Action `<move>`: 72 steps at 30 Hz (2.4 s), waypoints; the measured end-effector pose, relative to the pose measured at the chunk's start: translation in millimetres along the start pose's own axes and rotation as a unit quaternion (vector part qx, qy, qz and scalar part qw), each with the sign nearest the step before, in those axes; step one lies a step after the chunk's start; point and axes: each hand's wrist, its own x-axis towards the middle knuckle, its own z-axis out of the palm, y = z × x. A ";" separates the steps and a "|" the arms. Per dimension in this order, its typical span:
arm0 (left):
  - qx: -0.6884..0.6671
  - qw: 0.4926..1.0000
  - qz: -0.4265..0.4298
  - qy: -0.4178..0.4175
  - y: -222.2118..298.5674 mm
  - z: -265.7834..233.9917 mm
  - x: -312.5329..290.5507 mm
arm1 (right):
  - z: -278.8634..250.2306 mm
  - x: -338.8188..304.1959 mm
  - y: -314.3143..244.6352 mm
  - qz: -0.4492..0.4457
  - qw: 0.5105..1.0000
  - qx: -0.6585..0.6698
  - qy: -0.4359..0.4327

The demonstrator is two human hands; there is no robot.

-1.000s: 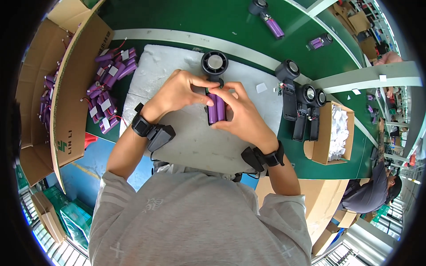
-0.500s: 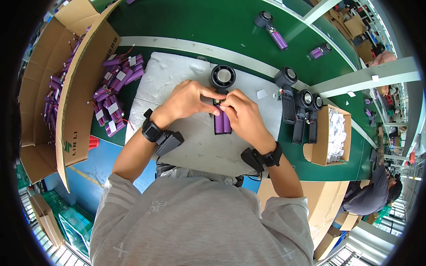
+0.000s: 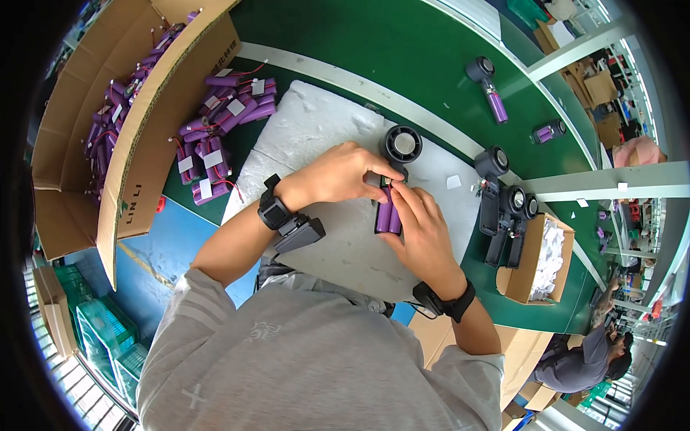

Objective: Assembling handheld fans by installing internal components including circuit boards and batteries.

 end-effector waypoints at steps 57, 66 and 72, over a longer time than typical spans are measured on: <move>-0.120 0.899 0.061 0.417 78.0 -65.7 10.3 | -20.3 -16.3 60.5 0.199 0.933 0.015 0.299; -0.214 0.905 0.117 0.348 93.2 -15.6 31.9 | 0.7 -14.8 30.0 0.079 0.978 0.124 0.148; -0.208 0.895 0.204 0.339 88.5 5.6 45.9 | -7.0 -11.7 34.1 0.057 0.932 0.323 0.153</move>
